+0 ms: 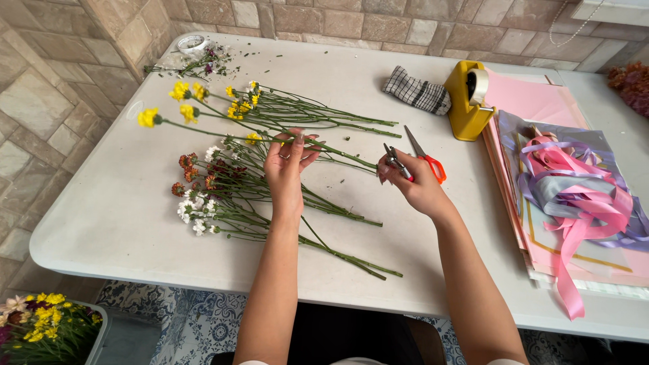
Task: The person uses shears and scissors to trim the stems of yellow and white flowers, grouping them into separate bunches on a table.
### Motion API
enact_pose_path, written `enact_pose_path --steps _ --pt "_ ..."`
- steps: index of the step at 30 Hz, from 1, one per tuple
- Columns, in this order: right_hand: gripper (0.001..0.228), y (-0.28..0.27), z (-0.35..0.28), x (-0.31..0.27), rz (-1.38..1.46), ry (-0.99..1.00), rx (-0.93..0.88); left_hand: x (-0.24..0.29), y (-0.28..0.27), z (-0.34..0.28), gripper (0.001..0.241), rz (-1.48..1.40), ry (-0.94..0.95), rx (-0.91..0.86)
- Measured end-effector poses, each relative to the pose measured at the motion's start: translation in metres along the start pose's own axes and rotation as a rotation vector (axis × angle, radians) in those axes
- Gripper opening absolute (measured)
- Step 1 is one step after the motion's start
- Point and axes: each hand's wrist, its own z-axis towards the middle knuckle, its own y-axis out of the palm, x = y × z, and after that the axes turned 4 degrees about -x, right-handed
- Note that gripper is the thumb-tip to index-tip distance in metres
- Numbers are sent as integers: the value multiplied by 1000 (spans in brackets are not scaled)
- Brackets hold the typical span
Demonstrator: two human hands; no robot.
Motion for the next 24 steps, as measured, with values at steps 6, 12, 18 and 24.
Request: enact_pose_path --steps 6,12,18,24 --pt "9 4 0 -3 130 49 -68 -2 -1 1 19 10 -12 -44" --pt "39 13 -2 -6 -344 98 373 3 4 -3 14 4 -34 -55" --pt "50 44 -7 -18 -487 152 284 -4 12 -8 12 158 86 -61" --pt "60 71 -17 -25 -615 346 12 -1 25 -18 12 250 104 -49"
